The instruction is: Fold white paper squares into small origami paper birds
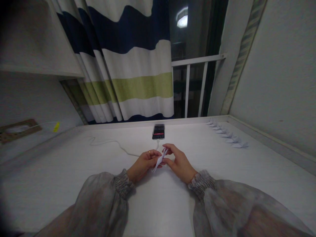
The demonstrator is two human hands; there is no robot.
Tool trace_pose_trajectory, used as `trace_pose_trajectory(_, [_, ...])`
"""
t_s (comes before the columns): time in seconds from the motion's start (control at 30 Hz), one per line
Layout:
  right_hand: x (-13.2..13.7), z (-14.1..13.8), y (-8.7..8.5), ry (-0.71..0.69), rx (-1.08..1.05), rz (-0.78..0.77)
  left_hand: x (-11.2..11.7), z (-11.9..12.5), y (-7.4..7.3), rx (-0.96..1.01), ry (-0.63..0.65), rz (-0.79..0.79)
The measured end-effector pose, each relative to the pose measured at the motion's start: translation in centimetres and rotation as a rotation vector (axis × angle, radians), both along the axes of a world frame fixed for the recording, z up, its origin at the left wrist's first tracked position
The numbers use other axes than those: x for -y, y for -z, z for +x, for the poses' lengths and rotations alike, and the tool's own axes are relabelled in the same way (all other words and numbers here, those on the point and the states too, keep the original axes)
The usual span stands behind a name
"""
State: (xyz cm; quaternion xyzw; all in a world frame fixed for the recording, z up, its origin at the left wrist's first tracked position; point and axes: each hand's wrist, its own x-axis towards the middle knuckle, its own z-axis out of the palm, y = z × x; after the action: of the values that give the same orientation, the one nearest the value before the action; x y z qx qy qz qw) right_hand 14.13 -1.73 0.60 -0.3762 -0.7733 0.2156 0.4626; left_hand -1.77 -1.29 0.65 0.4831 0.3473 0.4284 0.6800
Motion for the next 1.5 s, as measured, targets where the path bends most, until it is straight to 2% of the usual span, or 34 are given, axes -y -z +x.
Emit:
trace_pose_trajectory(0.2, [-0.16, -0.2, 0.34, -0.061, -0.1, -0.1, 0.3, 0.29, -0.29, 0.008, -0.022, 0.001])
trace_pose_trajectory(0.37, [-0.37, -0.59, 0.75, -0.005, -0.289, -0.121, 0.1, 0.48, -0.08, 0.008, -0.097, 0.125])
trace_pose_trajectory(0.47, [-0.23, -0.72, 0.58, 0.021, -0.28, -0.167, -0.21, 0.36, 0.1, 0.054, -0.193, 0.152])
trace_pose_trajectory(0.63, [0.29, -0.89, 0.0, -0.051, -0.244, -0.274, -0.45, 0.2, 0.05, 0.035, -0.287, 0.189])
trace_pose_trajectory(0.87, [0.21, -0.79, 0.02, 0.028, -0.173, -0.21, -0.13, 0.56, -0.02, -0.003, -0.3, 0.206])
trace_pose_trajectory(1.17, [-0.27, -0.72, 0.3, 0.093, -0.207, -0.134, 0.14, 0.77, -0.07, 0.026, -0.263, 0.208])
trace_pose_trajectory(1.5, [-0.11, -0.6, 0.11, 0.119, -0.171, -0.162, 0.03, 0.77, 0.17, 0.001, -0.278, 0.219])
